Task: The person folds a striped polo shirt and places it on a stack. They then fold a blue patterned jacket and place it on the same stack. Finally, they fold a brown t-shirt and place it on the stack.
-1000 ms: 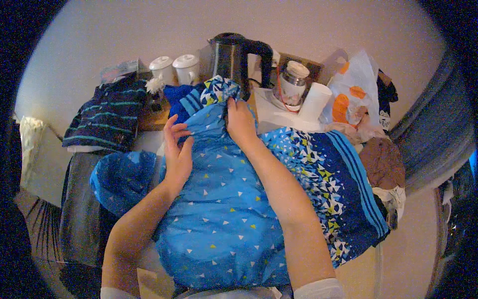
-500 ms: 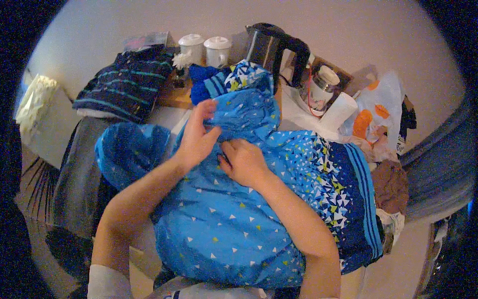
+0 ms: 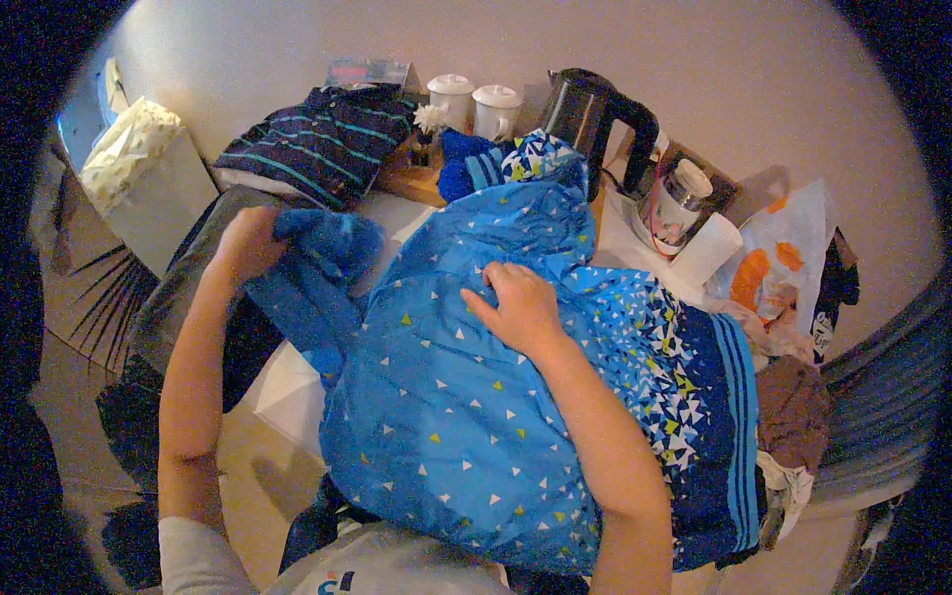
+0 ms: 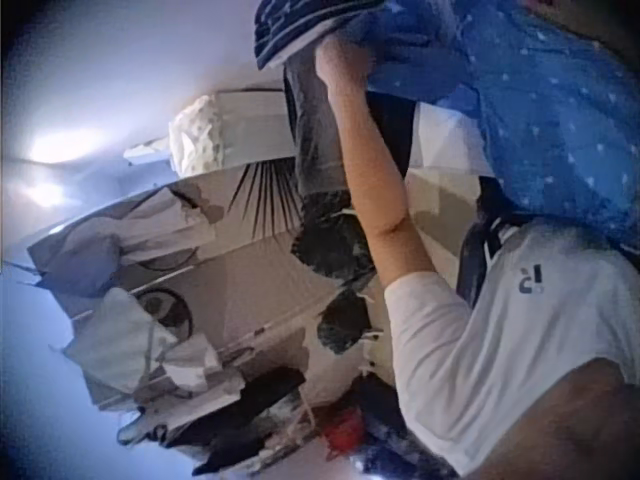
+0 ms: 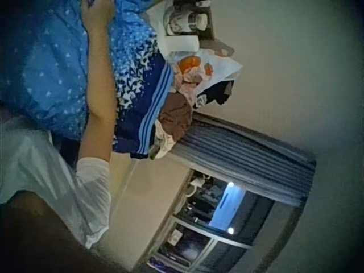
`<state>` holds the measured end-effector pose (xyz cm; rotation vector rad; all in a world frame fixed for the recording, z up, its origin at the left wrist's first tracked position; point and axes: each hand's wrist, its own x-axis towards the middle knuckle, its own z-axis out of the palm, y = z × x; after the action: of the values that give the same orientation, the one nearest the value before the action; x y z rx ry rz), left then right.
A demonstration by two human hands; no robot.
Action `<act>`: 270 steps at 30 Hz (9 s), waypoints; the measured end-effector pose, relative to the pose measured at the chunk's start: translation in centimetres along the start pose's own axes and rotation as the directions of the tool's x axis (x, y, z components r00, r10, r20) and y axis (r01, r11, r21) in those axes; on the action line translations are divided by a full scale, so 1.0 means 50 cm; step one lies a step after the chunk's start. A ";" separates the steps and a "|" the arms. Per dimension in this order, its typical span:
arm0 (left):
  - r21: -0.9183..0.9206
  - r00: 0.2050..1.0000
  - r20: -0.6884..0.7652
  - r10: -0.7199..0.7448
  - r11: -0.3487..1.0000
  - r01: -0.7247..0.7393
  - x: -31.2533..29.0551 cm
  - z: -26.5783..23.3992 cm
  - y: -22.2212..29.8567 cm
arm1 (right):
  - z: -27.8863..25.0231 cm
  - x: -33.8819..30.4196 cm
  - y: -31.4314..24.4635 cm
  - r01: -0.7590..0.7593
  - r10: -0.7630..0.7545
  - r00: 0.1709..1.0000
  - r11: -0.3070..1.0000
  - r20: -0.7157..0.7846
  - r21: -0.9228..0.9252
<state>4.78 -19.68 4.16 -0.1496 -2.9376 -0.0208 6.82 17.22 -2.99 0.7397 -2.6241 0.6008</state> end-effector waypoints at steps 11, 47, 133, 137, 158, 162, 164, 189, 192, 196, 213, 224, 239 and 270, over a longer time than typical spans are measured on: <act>0.071 0.817 -0.566 -0.114 0.980 0.186 -0.001 -0.178 -0.201 | 0.056 0.062 -0.016 -0.145 0.109 0.982 0.956 -0.151 -0.254; -0.381 0.641 -0.286 0.712 0.530 -0.758 0.068 0.162 0.588 | -0.298 -0.365 0.309 -0.764 0.488 0.619 0.555 -0.615 -0.329; -0.362 0.521 -0.024 0.853 0.478 -0.800 -0.067 0.124 0.613 | -0.369 -0.472 0.269 -0.802 0.630 0.578 0.323 -0.519 -0.502; -0.356 0.518 -0.059 0.853 0.467 -0.809 -0.068 0.125 0.610 | -0.364 -0.452 0.256 -0.860 0.694 0.478 0.247 -0.538 -0.446; -0.286 0.679 -0.144 0.720 0.627 -0.725 0.050 0.215 0.532 | -0.251 -0.306 0.070 -0.345 0.378 0.925 0.789 -0.040 -0.508; -0.371 0.670 -0.298 0.680 0.565 -0.737 0.058 0.222 0.544 | -0.196 -0.355 0.051 -0.374 0.443 0.884 0.860 0.147 -0.347; -0.421 0.689 -0.380 0.618 0.548 -0.723 0.066 0.224 0.543 | -0.216 -0.376 0.089 -0.367 0.437 0.893 0.844 0.105 -0.391; -0.227 0.936 0.016 0.351 0.913 -0.339 -0.360 0.064 0.183 | -0.253 -0.649 -0.172 -0.745 0.659 0.662 0.633 -0.357 -0.212; -0.181 0.963 -0.060 0.262 0.946 -0.269 -0.379 0.095 0.154 | -0.253 -0.675 -0.191 -0.740 0.620 0.669 0.609 -0.409 -0.287; -0.311 0.964 -0.210 0.163 0.924 -0.223 -0.468 0.087 0.124 | -0.238 -0.713 -0.195 -0.823 0.357 0.412 0.540 -0.838 -0.175; -0.800 0.804 0.591 -0.060 -0.174 0.575 -0.643 0.311 0.093 | -0.141 -0.817 -0.202 -0.034 0.981 0.069 0.186 -0.184 0.982; -0.922 0.941 0.208 0.265 -0.268 0.279 -0.598 0.114 0.045 | -0.233 -0.774 -0.216 0.071 0.962 -0.030 0.274 -0.272 0.959; -0.642 0.849 0.506 0.154 -0.590 0.490 -0.290 0.113 0.192 | -0.247 -0.499 -0.211 -0.661 0.690 0.578 0.709 -0.436 0.245; -0.616 0.877 0.418 0.235 -0.637 0.464 -0.295 0.117 0.190 | -0.458 -0.253 -0.101 -0.509 0.571 0.799 0.476 0.188 0.717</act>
<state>18.95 -11.56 -4.46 0.1475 -1.4397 -3.2423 24.63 29.58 12.51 -0.0159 -2.4437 1.9334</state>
